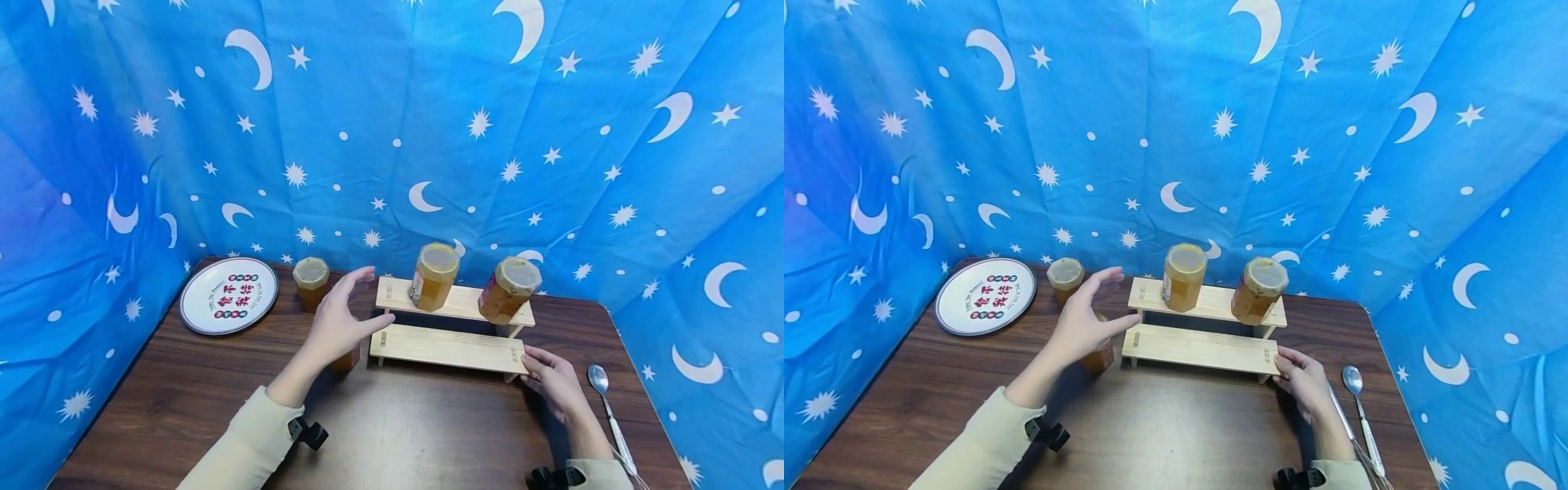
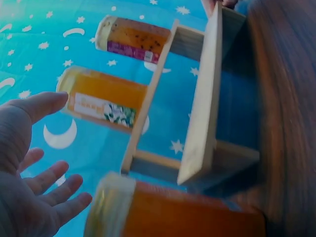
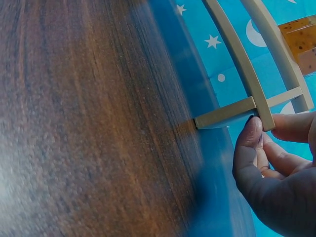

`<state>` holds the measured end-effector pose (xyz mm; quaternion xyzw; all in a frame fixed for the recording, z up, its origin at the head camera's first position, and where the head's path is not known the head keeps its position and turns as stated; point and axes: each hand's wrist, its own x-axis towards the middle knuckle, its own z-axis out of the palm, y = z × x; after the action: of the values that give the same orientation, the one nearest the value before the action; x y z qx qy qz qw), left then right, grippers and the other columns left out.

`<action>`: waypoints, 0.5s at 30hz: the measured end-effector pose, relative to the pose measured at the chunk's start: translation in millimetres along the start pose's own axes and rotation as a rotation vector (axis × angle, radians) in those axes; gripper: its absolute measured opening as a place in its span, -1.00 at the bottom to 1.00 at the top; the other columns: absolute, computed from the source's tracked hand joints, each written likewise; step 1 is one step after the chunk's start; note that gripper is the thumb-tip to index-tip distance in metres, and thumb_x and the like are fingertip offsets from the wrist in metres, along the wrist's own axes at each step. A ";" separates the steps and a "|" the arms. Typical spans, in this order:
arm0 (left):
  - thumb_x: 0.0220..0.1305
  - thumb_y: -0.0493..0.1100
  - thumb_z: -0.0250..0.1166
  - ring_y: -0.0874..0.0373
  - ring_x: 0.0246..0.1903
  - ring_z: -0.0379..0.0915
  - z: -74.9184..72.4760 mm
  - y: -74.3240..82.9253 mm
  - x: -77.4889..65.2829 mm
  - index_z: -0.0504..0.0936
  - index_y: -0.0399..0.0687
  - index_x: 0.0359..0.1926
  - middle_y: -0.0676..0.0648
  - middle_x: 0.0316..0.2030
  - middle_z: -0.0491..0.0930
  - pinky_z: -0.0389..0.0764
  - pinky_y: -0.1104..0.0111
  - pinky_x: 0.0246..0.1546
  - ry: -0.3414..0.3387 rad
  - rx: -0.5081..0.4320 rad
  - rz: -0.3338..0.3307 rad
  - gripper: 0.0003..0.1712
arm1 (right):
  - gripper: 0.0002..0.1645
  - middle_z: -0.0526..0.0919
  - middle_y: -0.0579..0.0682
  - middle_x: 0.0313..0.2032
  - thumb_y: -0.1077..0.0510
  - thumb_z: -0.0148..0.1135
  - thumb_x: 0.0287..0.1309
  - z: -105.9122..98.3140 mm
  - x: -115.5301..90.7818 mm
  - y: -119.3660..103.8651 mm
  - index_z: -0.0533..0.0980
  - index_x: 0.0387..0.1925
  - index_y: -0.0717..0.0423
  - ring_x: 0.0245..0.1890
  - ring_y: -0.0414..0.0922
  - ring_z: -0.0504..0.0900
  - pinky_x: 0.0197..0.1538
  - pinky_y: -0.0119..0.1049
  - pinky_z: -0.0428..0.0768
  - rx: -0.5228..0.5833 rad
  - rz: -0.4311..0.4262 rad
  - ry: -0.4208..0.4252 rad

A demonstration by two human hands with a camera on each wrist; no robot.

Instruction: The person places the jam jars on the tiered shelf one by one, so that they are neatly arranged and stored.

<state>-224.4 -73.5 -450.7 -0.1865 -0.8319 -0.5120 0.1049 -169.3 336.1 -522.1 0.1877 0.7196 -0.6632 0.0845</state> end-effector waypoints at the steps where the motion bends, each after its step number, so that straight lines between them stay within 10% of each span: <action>1: 0.13 0.16 0.60 0.12 0.35 0.35 -3.3 -2.4 -3.0 0.39 0.20 0.47 0.05 0.34 0.48 0.42 -0.08 0.32 -0.002 0.002 -0.005 -0.07 | -0.31 0.57 -0.05 -0.07 0.21 0.13 0.54 0.2 0.0 -0.1 0.16 0.49 0.46 -0.21 -0.28 0.61 -0.07 -0.35 0.69 0.002 -0.002 -0.002; 15: -0.06 0.13 0.71 0.07 0.41 0.24 -32.3 -55.0 -44.3 0.23 0.33 0.51 0.03 0.41 0.37 0.24 -0.19 0.38 -0.061 -0.074 -0.054 0.16 | -0.34 0.59 -0.04 -0.08 0.20 0.10 0.55 2.4 -1.9 -1.4 0.17 0.49 0.45 -0.22 -0.28 0.62 -0.07 -0.36 0.69 -0.013 0.006 0.015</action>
<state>-207.6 -133.6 -496.9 -0.1835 -0.8199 -0.5391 0.0586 -168.4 333.4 -520.4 0.1941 0.7240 -0.6568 0.0824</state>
